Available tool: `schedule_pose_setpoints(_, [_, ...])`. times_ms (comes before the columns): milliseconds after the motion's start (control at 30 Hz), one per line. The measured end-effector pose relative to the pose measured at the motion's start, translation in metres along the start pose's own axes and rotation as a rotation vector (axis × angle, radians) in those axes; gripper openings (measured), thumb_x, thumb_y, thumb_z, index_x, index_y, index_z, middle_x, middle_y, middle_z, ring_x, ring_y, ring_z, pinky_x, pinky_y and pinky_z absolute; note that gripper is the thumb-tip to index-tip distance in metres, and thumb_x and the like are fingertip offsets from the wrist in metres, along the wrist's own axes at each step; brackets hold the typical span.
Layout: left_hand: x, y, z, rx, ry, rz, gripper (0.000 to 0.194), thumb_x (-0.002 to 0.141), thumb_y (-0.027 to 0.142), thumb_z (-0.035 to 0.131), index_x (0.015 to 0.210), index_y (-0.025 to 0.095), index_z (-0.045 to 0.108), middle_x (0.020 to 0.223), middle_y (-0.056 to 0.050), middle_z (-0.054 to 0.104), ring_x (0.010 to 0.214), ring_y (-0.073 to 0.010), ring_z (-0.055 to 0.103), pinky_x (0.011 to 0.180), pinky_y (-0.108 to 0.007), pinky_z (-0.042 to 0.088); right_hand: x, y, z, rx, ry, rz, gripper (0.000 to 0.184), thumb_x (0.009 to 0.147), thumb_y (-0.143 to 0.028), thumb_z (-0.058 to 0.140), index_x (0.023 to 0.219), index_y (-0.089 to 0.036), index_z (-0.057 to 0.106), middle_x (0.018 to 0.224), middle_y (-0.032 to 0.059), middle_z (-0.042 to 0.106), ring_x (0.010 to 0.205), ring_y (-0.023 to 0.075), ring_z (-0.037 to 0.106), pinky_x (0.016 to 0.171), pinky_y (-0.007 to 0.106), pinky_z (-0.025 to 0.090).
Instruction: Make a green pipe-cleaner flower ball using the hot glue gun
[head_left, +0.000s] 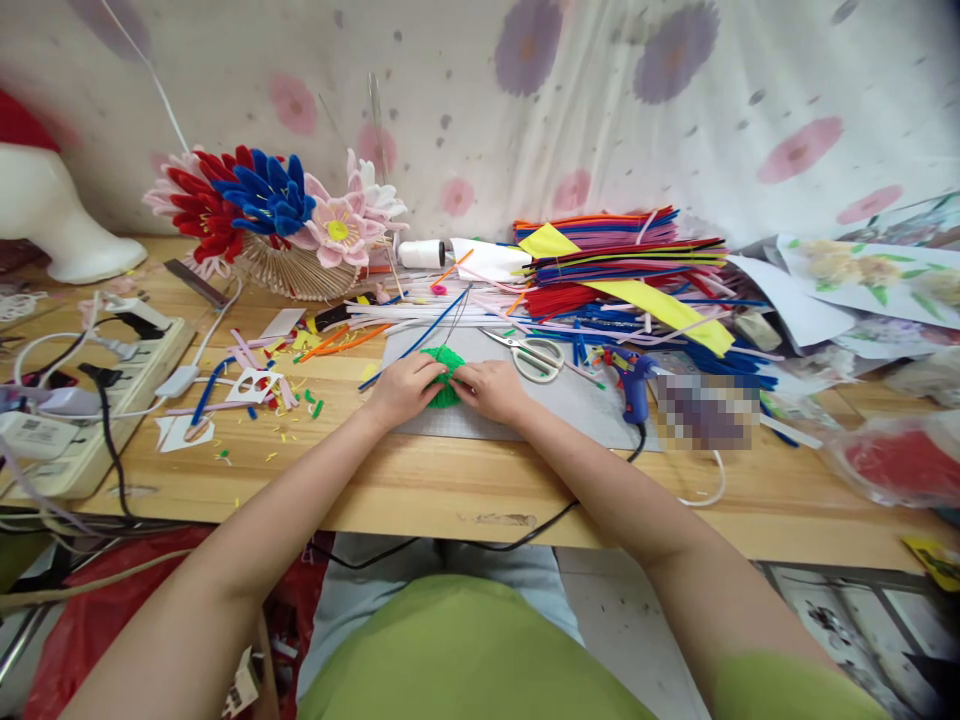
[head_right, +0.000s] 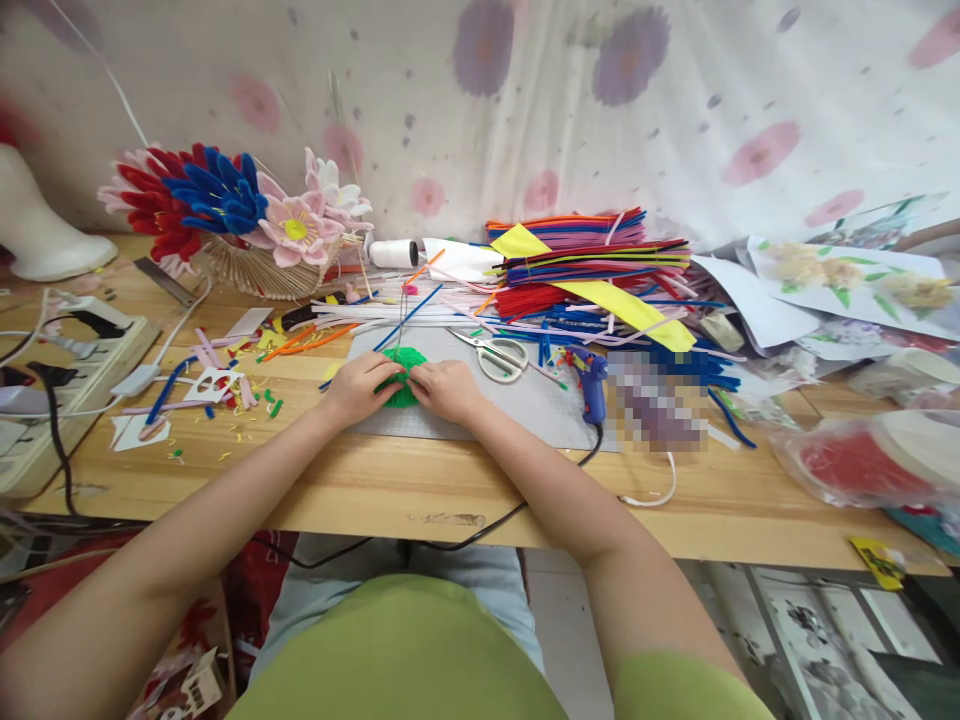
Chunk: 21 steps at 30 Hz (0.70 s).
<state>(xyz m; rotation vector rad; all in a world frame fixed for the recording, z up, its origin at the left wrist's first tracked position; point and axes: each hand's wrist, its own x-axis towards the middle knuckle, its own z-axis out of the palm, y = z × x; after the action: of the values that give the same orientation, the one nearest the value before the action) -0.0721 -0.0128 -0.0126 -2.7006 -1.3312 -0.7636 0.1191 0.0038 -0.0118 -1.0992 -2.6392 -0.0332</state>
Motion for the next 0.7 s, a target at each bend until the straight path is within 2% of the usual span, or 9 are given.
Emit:
schedule_pose_setpoints(100, [0.005, 0.003, 0.005, 0.019, 0.001, -0.004, 0.018, 0.084, 0.029, 0.048, 0.089, 0.021, 0.062, 0.091, -0.008, 0.063, 0.09, -0.0203, 0.057, 0.077, -0.034, 0.045, 0.001, -0.002, -0.001, 0.002, -0.019, 0.021, 0.031, 0.09, -0.033, 0.036, 0.092, -0.018, 0.063, 0.084, 0.0075, 0.068, 0.069, 0.0152, 0.059, 0.06, 0.027, 0.03])
schedule_pose_setpoints(267, [0.004, 0.007, 0.012, -0.015, 0.088, -0.063, 0.021, 0.086, 0.026, 0.043, 0.084, 0.02, 0.063, 0.088, -0.007, 0.063, 0.085, -0.0189, 0.058, 0.074, -0.031, 0.045, -0.005, -0.001, -0.003, 0.071, 0.011, 0.005, 0.031, 0.09, -0.035, 0.037, 0.094, -0.018, 0.063, 0.084, 0.007, 0.069, 0.07, 0.0149, 0.059, 0.062, 0.026, 0.032])
schedule_pose_setpoints(333, [0.002, 0.008, 0.014, -0.011, 0.126, -0.08, 0.02, 0.086, 0.024, 0.043, 0.085, 0.02, 0.063, 0.088, -0.007, 0.063, 0.084, -0.0181, 0.058, 0.075, -0.031, 0.045, -0.015, 0.005, -0.009, 0.143, 0.032, 0.043, 0.031, 0.089, -0.036, 0.04, 0.097, -0.018, 0.063, 0.082, 0.0061, 0.069, 0.07, 0.0144, 0.059, 0.063, 0.025, 0.034])
schedule_pose_setpoints(433, [-0.001, 0.008, 0.018, 0.001, 0.164, -0.088, 0.017, 0.084, 0.022, 0.045, 0.085, 0.02, 0.062, 0.086, -0.007, 0.063, 0.084, -0.0177, 0.058, 0.076, -0.03, 0.045, -0.044, 0.025, -0.026, 0.312, 0.017, 0.223, 0.029, 0.085, -0.037, 0.047, 0.1, -0.018, 0.063, 0.081, 0.0044, 0.068, 0.068, 0.0129, 0.059, 0.065, 0.025, 0.039])
schedule_pose_setpoints(600, [-0.001, 0.009, 0.019, -0.045, 0.198, -0.129, 0.014, 0.082, 0.025, 0.047, 0.084, 0.019, 0.06, 0.086, -0.007, 0.062, 0.087, -0.0187, 0.056, 0.078, -0.031, 0.045, -0.12, 0.072, -0.069, 0.651, -0.196, 0.576, 0.037, 0.076, -0.052, 0.054, 0.087, -0.018, 0.064, 0.079, 0.0051, 0.068, 0.069, 0.0163, 0.062, 0.064, 0.028, 0.044])
schedule_pose_setpoints(633, [-0.001, 0.009, 0.019, -0.057, 0.205, -0.142, 0.014, 0.082, 0.024, 0.047, 0.083, 0.019, 0.06, 0.086, -0.007, 0.062, 0.087, -0.0185, 0.056, 0.078, -0.031, 0.045, -0.134, 0.079, -0.076, 0.672, -0.25, 0.652, 0.039, 0.075, -0.055, 0.053, 0.083, -0.018, 0.063, 0.075, 0.0061, 0.067, 0.068, 0.0176, 0.062, 0.062, 0.029, 0.045])
schedule_pose_setpoints(700, [-0.001, 0.009, 0.017, -0.09, 0.236, -0.168, 0.012, 0.081, 0.022, 0.048, 0.081, 0.019, 0.06, 0.085, -0.007, 0.06, 0.087, -0.018, 0.056, 0.079, -0.032, 0.046, -0.155, 0.088, -0.087, 0.511, -0.332, 0.851, 0.043, 0.074, -0.06, 0.05, 0.068, -0.019, 0.061, 0.067, 0.0089, 0.065, 0.061, 0.0189, 0.06, 0.058, 0.032, 0.042])
